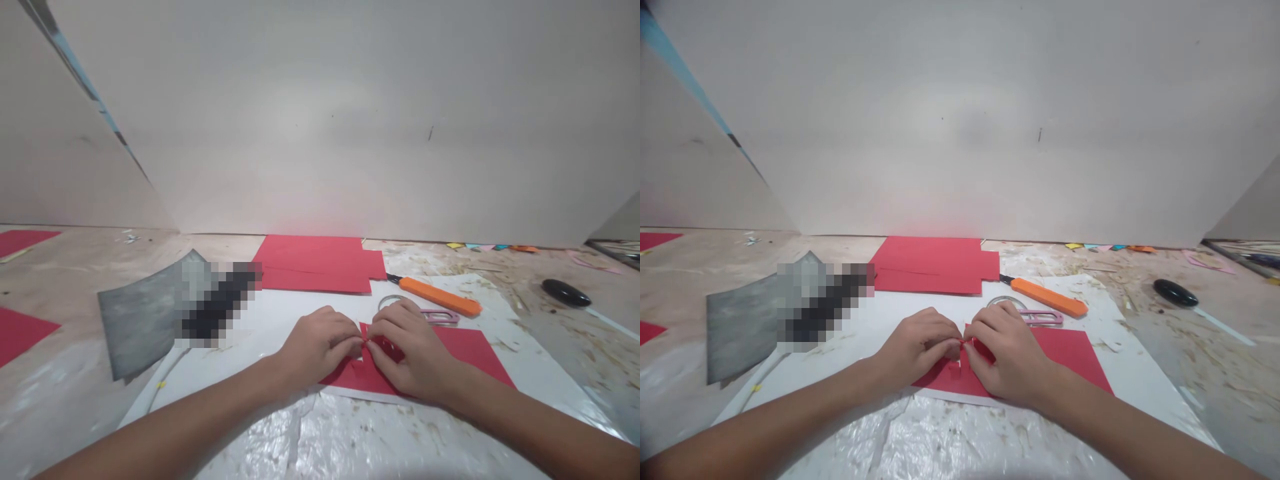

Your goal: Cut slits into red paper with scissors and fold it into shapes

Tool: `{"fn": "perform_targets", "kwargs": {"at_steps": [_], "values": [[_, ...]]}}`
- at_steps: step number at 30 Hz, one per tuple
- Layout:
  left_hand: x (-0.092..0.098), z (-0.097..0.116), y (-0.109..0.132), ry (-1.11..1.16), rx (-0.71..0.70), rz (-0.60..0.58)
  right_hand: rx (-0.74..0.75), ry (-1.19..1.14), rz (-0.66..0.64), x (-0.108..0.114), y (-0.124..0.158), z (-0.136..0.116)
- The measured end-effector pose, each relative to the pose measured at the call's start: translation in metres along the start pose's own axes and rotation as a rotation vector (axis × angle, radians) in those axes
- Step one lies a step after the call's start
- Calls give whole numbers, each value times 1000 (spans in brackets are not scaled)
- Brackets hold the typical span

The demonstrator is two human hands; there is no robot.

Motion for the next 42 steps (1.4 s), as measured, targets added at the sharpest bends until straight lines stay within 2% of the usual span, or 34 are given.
{"fn": "perform_targets", "kwargs": {"at_steps": [8,14,23,42], "values": [[-5,0,-1,28,99,5,-54,-40,46,2,4,6],[-4,-2,0,57,145,71,-62,-40,51,1,6,7],[-4,-4,1,84,130,150,-84,-76,20,0,5,4],[-8,5,2,-56,101,30,-87,-24,-21,-2,5,4]]}}
Point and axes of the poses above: each hand's wrist, its own y-axis away from the middle knuckle, its own x-axis out of the back of the hand, z = x × y, the point moved 6 cm from there along -y, towards the middle knuckle, and after that the axes turned 10 degrees about x, right-handed, at the moved point
